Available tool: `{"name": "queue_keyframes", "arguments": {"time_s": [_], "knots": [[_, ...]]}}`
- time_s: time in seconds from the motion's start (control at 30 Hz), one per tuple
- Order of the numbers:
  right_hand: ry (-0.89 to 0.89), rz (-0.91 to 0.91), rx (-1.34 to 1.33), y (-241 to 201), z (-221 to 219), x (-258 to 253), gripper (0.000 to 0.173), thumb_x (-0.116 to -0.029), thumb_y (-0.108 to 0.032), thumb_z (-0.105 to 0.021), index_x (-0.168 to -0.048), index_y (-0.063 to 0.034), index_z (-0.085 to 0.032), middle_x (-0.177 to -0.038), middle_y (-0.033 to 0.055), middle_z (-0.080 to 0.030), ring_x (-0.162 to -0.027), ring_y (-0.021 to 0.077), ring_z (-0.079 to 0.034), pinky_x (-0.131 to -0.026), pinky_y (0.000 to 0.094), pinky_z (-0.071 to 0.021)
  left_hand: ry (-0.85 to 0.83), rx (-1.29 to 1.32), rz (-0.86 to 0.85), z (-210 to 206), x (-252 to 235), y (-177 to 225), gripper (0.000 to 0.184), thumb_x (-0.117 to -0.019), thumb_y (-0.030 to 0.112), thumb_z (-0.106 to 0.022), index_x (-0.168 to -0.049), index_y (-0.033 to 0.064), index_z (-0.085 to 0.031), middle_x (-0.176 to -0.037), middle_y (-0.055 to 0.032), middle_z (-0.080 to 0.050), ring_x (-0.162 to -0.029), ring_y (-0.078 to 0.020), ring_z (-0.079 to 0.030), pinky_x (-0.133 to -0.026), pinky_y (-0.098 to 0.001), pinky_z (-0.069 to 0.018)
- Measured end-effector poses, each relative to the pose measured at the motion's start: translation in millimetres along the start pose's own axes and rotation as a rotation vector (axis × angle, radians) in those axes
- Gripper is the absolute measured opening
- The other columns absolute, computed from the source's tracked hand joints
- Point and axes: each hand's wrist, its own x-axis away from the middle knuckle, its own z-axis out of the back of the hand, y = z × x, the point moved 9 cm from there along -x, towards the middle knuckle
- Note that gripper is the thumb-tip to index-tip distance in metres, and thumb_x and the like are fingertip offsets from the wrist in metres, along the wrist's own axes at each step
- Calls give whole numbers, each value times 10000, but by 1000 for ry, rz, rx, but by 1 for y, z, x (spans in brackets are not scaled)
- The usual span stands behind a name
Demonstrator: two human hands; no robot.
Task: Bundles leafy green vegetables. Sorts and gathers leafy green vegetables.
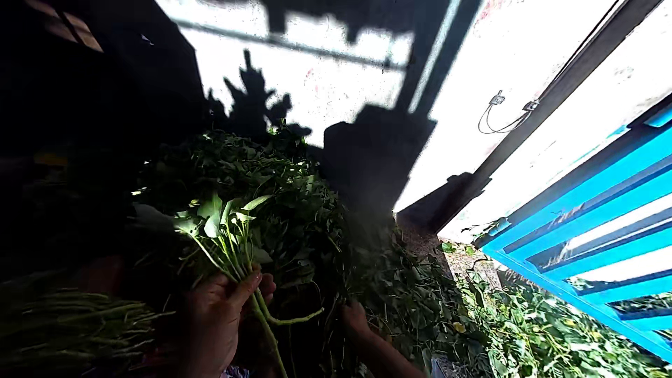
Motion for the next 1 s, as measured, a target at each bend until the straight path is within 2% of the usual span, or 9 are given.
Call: {"name": "queue_keyframes", "arguments": {"time_s": [0.07,0.17,0.3,0.43,0.53,0.63,0.7,0.8,1.0], "knots": [[52,260,187,-51,32,49,355,-1084,-187,-396,-1300,37,-566,-1083,225,-669,-990,333,-674,-892,515,-540,-7,2,-6,0,2,2,125,-976,-29,-586,-1094,-52,-622,-841,-188,-741,-710,-288,-755,-642,-390,-661],[270,552,376,-85,80,107,320,-1049,-206,-446,-1236,-18,-625,-993,132,-702,-879,264,-704,-790,479,-583,-10,7,-1,-2,6,0,130,-970,-23,-595,-1094,-49,-626,-850,-182,-740,-715,-284,-754,-649,-390,-661],[-32,142,548,-9,103,75,367,-1062,-208,-439,-1363,-12,-516,-1143,231,-683,-1077,382,-682,-939,578,-529,-7,7,16,-10,10,-5,128,-965,-41,-601,-1090,-62,-620,-840,-184,-739,-705,-289,-753,-641,-391,-660],[-58,274,354,2,105,73,317,-1031,-174,-466,-1255,23,-572,-977,184,-670,-896,306,-677,-839,502,-547,-18,17,15,-16,14,-5,127,-963,-42,-609,-1085,-64,-636,-833,-204,-738,-711,-310,-756,-638,-400,-663],[-214,161,812,5,79,80,359,-1042,-254,-500,-1308,-30,-592,-1193,236,-680,-1142,417,-658,-931,628,-524,-36,21,9,-24,15,-4,117,-962,-43,-611,-1074,-70,-634,-843,-212,-739,-717,-315,-756,-640,-405,-662],[-212,136,1041,-7,56,69,417,-1005,-291,-577,-1347,-57,-621,-1446,265,-513,-1357,476,-478,-978,658,-492,-31,4,9,-27,11,-6,109,-960,-47,-617,-1065,-74,-630,-846,-209,-740,-714,-309,-756,-639,-400,-662],[-228,252,920,-26,33,48,378,-1020,-301,-561,-1309,-70,-638,-1331,231,-607,-1245,430,-584,-955,624,-515,-24,-20,-6,-27,9,-7,107,-956,-42,-621,-1058,-72,-632,-841,-203,-741,-714,-304,-757,-638,-393,-662],[-475,303,357,-35,-22,23,373,-1033,-252,-557,-1319,-16,-601,-1135,207,-693,-984,328,-704,-874,541,-570,-11,-57,-26,-24,8,-6,102,-954,-44,-620,-1051,-70,-638,-842,-190,-742,-717,-291,-755,-646,-383,-661],[-356,-14,3,0,-101,-20,630,-995,-179,-638,-1517,-2,-335,-1361,277,-569,-1204,382,-621,-992,554,-528,-8,-81,-37,-15,11,0,128,-944,-74,-613,-1072,-69,-620,-865,-170,-744,-736,-287,-756,-672,-401,-665]]}}
